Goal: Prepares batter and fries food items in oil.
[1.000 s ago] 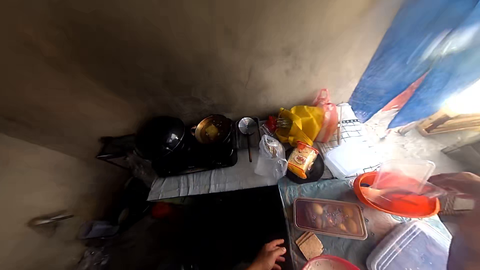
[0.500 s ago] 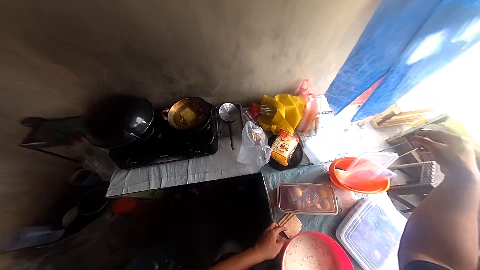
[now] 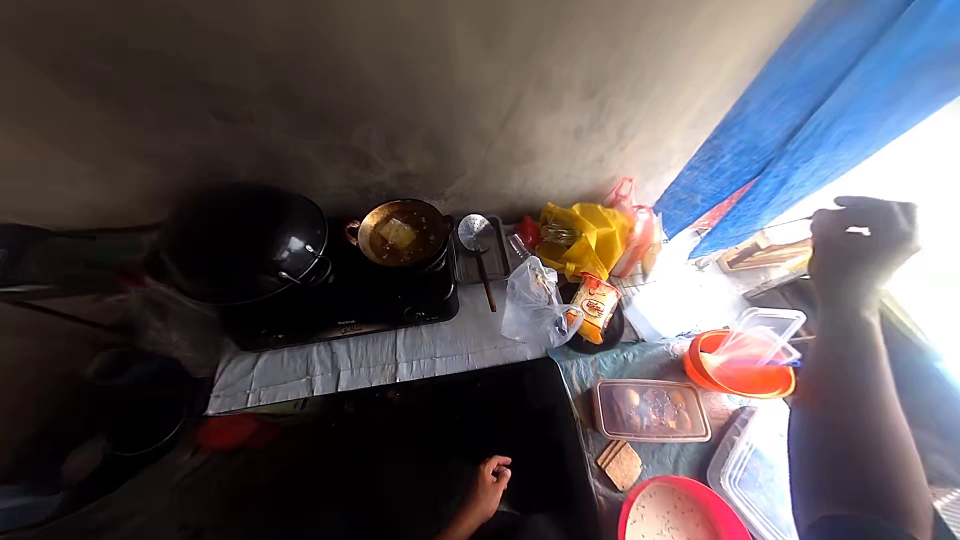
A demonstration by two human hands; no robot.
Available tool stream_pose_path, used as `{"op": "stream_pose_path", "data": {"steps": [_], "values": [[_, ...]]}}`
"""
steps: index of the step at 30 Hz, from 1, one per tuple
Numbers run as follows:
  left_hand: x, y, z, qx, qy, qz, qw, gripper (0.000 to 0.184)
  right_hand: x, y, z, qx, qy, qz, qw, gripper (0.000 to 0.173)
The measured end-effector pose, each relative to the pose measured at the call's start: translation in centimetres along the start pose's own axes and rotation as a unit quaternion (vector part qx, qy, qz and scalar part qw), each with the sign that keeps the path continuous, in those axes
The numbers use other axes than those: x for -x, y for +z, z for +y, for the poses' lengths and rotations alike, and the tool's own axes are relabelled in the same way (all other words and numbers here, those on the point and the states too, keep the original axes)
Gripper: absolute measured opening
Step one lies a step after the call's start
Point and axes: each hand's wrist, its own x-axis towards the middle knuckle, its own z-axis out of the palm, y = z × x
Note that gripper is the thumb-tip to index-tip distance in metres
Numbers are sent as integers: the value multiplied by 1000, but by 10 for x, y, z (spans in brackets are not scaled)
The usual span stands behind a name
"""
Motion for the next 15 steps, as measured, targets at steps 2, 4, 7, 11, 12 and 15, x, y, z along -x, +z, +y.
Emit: {"op": "stream_pose_path", "data": {"steps": [2,4,7,11,12,15], "values": [[4,-25,-11,30,-20,26,999,35,4,41,-53,-35,2,-35,999,38],[6,-49,-23,42,-33,45,998,35,12,95,-102,-62,-9,-70,996,35],[6,-89,-49,54,-54,96,992,35,38,200,-166,-110,-38,-153,981,28],[20,-137,-93,91,-127,184,970,34,99,341,-235,-111,-72,-271,954,20],[28,-152,-102,96,-157,197,963,35,114,372,-244,-106,-86,-278,951,19],[46,-189,-129,169,-219,262,925,38,141,429,-269,-83,-85,-279,953,19]]}}
